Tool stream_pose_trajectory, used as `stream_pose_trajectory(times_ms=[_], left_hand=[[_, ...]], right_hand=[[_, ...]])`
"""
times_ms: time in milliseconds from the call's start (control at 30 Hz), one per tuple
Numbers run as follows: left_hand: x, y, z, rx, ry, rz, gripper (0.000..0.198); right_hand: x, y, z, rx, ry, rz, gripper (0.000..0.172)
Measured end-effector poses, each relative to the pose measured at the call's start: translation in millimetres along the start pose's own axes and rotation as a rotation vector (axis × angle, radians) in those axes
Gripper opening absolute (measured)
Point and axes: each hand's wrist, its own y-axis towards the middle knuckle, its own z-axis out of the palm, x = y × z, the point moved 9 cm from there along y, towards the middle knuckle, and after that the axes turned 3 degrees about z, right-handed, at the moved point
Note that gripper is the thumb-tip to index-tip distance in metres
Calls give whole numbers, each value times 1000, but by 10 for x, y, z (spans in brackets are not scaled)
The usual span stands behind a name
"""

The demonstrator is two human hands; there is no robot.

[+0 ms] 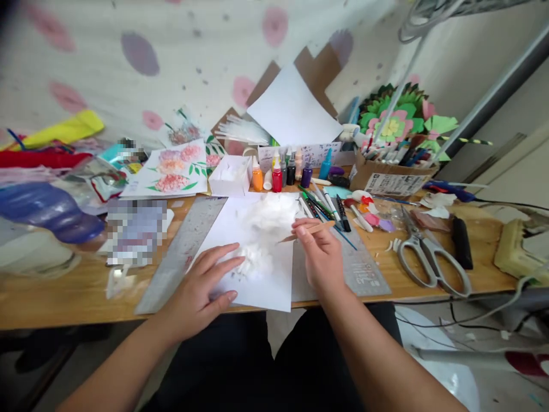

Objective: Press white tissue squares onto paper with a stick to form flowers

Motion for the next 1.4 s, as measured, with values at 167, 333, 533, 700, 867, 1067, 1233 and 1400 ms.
stream_pose_trajectory(times_ms=[167, 333, 533, 700, 867, 1067, 1233, 1400], left_hand=[[-79, 68, 149, 181, 242, 5, 54], [-113, 118, 132, 165, 316, -29, 55], [-225, 158, 193, 217, 380, 37, 52], [-210, 110, 126, 192, 423, 2, 55], [-302, 140, 162, 235, 450, 66, 58], [-187, 128, 144, 220, 463, 0, 51], [-290, 178, 176, 214, 416, 82, 51], [-235, 222, 231, 262, 372, 80, 52]], right_hand=[[-156, -134, -354, -96, 95, 163, 16], [-204, -197, -404, -123, 149, 281, 17], [-263, -196, -397, -109, 210, 347, 22], [-307, -222, -387, -67, 277, 339, 23], [-293, -219, -366, -18, 315, 317, 19], [-177, -189, -330, 75, 191, 248, 15], [-19, -175, -256, 167, 19, 94, 15], [40, -182, -171, 225, -43, 39, 14]])
